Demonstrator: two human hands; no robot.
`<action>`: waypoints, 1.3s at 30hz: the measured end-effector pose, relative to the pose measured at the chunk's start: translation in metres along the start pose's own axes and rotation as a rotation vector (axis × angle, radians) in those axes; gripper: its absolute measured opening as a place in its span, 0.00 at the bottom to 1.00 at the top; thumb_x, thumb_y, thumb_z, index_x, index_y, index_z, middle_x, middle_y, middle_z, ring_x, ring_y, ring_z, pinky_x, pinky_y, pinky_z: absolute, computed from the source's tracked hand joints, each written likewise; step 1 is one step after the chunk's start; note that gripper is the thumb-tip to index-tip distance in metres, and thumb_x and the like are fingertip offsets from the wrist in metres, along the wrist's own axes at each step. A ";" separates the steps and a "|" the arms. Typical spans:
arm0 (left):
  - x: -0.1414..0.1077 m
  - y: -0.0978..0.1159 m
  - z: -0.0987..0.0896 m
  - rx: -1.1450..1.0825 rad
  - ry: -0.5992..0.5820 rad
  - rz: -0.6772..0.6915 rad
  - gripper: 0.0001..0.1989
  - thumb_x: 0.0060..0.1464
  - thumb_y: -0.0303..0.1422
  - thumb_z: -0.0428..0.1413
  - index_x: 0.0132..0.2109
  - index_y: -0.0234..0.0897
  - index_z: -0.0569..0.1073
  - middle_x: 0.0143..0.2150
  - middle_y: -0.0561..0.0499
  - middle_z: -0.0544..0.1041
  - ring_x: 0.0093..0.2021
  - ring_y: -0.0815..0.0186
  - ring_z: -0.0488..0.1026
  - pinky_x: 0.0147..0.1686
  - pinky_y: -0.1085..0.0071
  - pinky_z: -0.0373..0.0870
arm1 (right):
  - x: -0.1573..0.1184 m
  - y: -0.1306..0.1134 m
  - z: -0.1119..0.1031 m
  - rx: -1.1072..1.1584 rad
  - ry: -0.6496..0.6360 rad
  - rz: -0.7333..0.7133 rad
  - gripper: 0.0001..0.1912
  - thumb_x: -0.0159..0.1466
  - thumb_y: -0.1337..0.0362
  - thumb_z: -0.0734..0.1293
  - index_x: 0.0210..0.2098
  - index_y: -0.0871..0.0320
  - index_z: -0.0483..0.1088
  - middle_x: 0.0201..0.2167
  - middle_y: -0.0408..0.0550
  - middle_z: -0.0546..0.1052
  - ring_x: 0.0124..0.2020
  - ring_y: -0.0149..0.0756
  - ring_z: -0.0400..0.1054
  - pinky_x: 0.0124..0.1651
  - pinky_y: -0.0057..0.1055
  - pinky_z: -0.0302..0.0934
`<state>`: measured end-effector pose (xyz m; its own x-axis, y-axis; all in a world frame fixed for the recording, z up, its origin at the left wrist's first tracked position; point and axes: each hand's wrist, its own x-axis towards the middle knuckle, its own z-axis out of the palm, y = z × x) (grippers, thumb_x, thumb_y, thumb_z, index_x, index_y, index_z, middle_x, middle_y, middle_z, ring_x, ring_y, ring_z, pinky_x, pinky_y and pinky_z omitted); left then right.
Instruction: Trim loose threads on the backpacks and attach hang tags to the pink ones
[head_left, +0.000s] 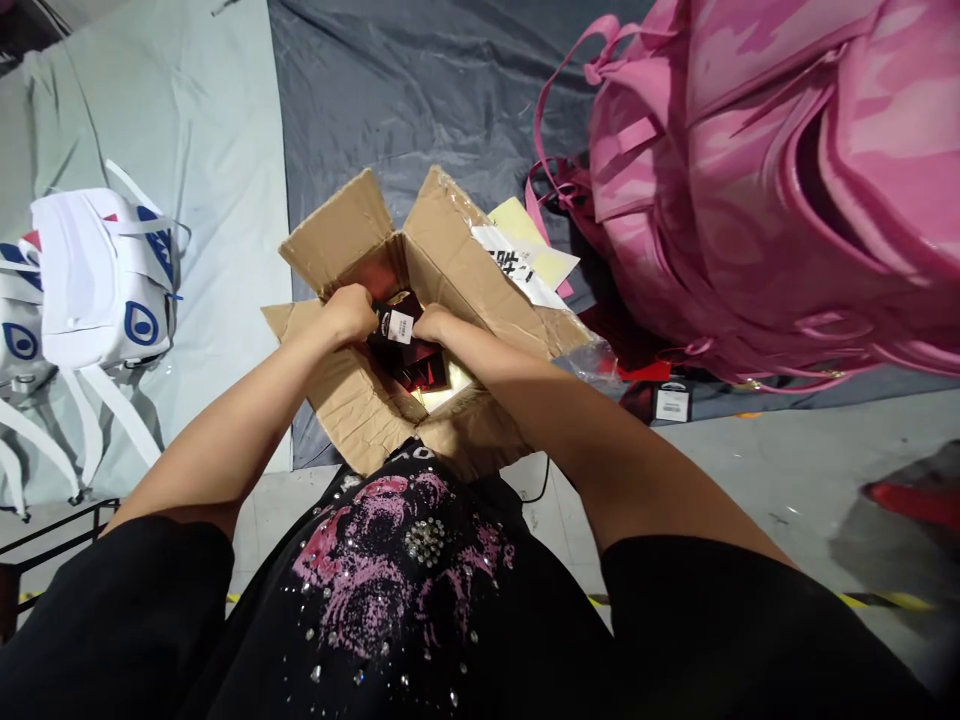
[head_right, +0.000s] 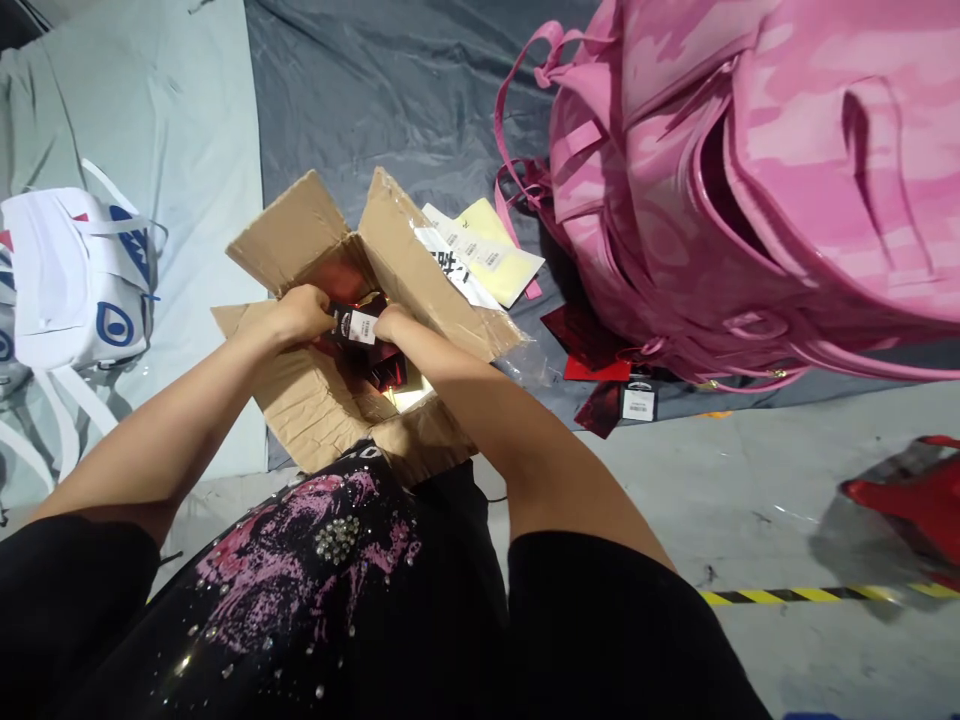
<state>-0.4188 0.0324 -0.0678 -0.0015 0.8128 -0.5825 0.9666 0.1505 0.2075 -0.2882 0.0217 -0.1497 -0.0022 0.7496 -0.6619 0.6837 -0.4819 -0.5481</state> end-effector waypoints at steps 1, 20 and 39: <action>-0.004 -0.003 -0.006 -0.018 -0.001 0.017 0.06 0.44 0.22 0.60 0.32 0.34 0.76 0.15 0.54 0.66 0.19 0.64 0.69 0.24 0.71 0.65 | -0.007 0.001 -0.005 -0.024 0.004 0.007 0.11 0.56 0.70 0.71 0.38 0.67 0.78 0.30 0.56 0.81 0.33 0.46 0.77 0.35 0.33 0.70; -0.058 -0.034 0.008 -0.981 0.000 0.387 0.07 0.55 0.30 0.59 0.31 0.35 0.69 0.16 0.61 0.64 0.12 0.76 0.56 0.14 0.79 0.52 | -0.090 0.052 -0.014 0.892 0.094 -0.391 0.27 0.47 0.47 0.78 0.35 0.55 0.66 0.31 0.43 0.79 0.29 0.34 0.72 0.30 0.30 0.68; -0.096 -0.029 0.006 -1.077 -0.073 0.495 0.09 0.58 0.33 0.58 0.31 0.33 0.72 0.16 0.60 0.65 0.13 0.78 0.55 0.13 0.80 0.49 | -0.152 0.033 -0.081 0.531 -0.287 -0.458 0.18 0.58 0.51 0.74 0.38 0.59 0.78 0.32 0.45 0.81 0.33 0.31 0.73 0.39 0.29 0.66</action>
<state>-0.4455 -0.0533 -0.0223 0.3601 0.8870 -0.2889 0.1443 0.2530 0.9567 -0.2060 -0.0716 -0.0260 -0.4414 0.8149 -0.3757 0.1249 -0.3588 -0.9250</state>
